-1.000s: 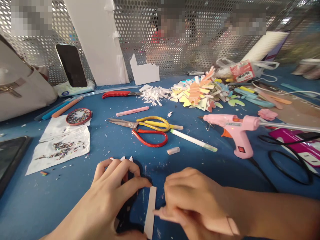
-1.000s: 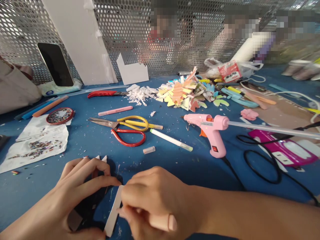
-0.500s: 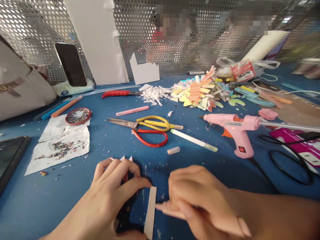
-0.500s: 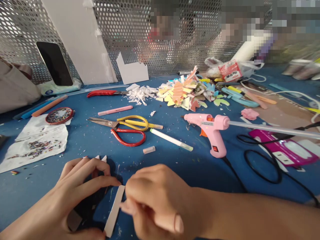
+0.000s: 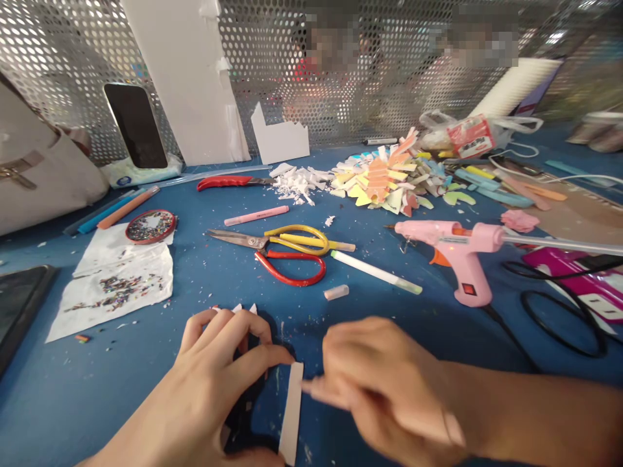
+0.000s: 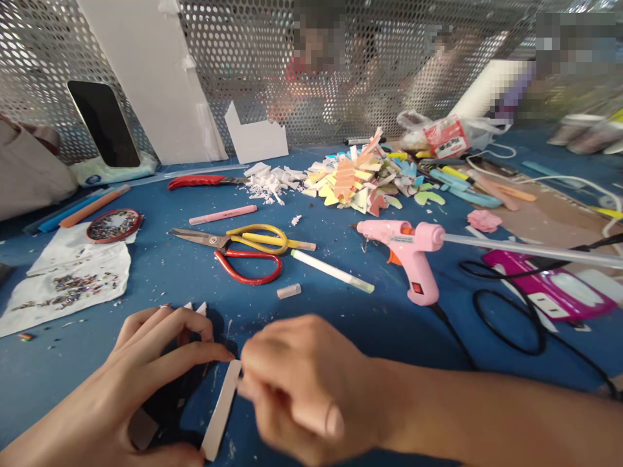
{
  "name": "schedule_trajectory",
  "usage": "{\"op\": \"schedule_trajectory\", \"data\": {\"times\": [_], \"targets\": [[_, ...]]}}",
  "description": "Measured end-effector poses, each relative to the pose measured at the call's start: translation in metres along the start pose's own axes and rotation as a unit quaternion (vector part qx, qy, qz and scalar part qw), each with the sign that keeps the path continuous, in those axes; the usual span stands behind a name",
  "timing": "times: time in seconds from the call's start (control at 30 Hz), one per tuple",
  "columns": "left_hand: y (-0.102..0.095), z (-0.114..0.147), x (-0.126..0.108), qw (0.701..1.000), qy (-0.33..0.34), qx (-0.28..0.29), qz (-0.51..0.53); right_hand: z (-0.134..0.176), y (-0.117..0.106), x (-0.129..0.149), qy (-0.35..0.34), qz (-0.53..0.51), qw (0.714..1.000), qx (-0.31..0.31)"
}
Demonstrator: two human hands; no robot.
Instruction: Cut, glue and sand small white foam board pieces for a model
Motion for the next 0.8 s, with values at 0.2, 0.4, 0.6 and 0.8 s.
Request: {"op": "schedule_trajectory", "data": {"times": [0.2, 0.4, 0.6, 0.8], "targets": [[-0.001, -0.002, -0.003, 1.0, -0.001, 0.008, 0.007, 0.002, -0.001, 0.005, 0.001, 0.002, 1.0, 0.002], [-0.003, -0.001, -0.004, 1.0, -0.014, 0.008, 0.002, 0.0, -0.019, -0.016, 0.039, -0.004, 0.997, -0.061], [0.0, 0.002, 0.004, 0.999, 0.006, -0.007, 0.032, 0.001, -0.03, -0.03, 0.063, -0.079, 0.99, -0.097], [0.0, -0.007, 0.01, 0.999, 0.008, 0.014, 0.033, 0.001, -0.038, -0.038, 0.081, -0.101, 0.982, -0.136]]}}
Point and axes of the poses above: each hand's wrist, its own z-axis away from the middle knuckle, its own y-axis out of the palm, x = y × z, the point moved 9 cm from there along -z, towards the middle knuckle, and after that the axes turned 3 degrees about z, right-handed, at the moved point
